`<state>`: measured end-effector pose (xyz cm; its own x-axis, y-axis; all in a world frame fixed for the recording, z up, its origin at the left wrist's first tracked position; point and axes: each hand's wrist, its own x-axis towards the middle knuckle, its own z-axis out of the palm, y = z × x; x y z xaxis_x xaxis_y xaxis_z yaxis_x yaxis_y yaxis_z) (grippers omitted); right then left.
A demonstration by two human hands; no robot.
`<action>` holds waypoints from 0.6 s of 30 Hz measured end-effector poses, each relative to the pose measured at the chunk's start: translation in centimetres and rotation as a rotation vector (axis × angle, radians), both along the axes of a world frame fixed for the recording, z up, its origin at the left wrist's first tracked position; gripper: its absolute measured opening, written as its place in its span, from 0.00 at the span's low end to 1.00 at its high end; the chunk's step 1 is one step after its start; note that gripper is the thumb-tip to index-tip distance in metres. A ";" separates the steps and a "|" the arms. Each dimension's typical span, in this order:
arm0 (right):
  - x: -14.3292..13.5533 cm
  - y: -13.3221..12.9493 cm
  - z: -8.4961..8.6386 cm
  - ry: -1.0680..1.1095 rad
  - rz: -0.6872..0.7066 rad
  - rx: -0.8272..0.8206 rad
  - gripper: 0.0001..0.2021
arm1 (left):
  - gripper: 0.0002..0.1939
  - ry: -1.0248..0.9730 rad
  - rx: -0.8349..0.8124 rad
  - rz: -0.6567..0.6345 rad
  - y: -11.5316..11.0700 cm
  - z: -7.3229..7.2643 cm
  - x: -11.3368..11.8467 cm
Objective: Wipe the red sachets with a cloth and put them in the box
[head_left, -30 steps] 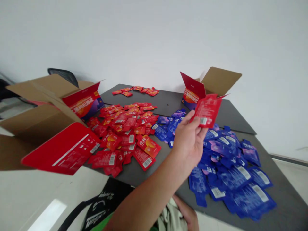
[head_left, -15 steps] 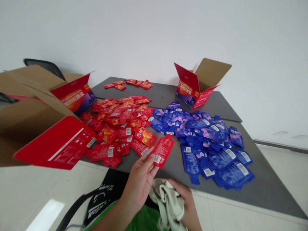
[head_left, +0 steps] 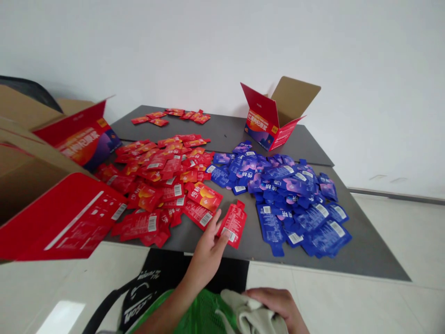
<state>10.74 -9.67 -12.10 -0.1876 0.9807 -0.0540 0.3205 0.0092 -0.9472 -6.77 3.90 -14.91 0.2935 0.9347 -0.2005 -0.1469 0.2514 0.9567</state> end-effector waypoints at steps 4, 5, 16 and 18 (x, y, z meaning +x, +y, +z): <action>-0.6 -0.9 0.7 0.047 -0.170 0.106 0.19 | 0.31 0.414 0.554 -0.080 -0.9 0.0 -1.0; -0.5 -1.1 0.9 0.049 -0.203 0.127 0.19 | 0.31 0.512 0.709 -0.083 -1.4 0.1 -1.3; 4.0 1.0 1.4 -0.212 -0.854 0.487 0.19 | 0.20 0.752 1.171 -0.271 -2.9 -1.7 -4.5; 2.9 4.0 2.5 -0.281 -0.714 0.567 0.19 | 0.20 0.764 1.189 -0.280 -2.5 -2.2 -4.7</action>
<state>13.65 -5.65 -9.57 0.4135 0.7525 0.5126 0.6429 0.1574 -0.7496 -11.46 1.39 -17.08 0.6710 0.5869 0.4531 0.4070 -0.8023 0.4365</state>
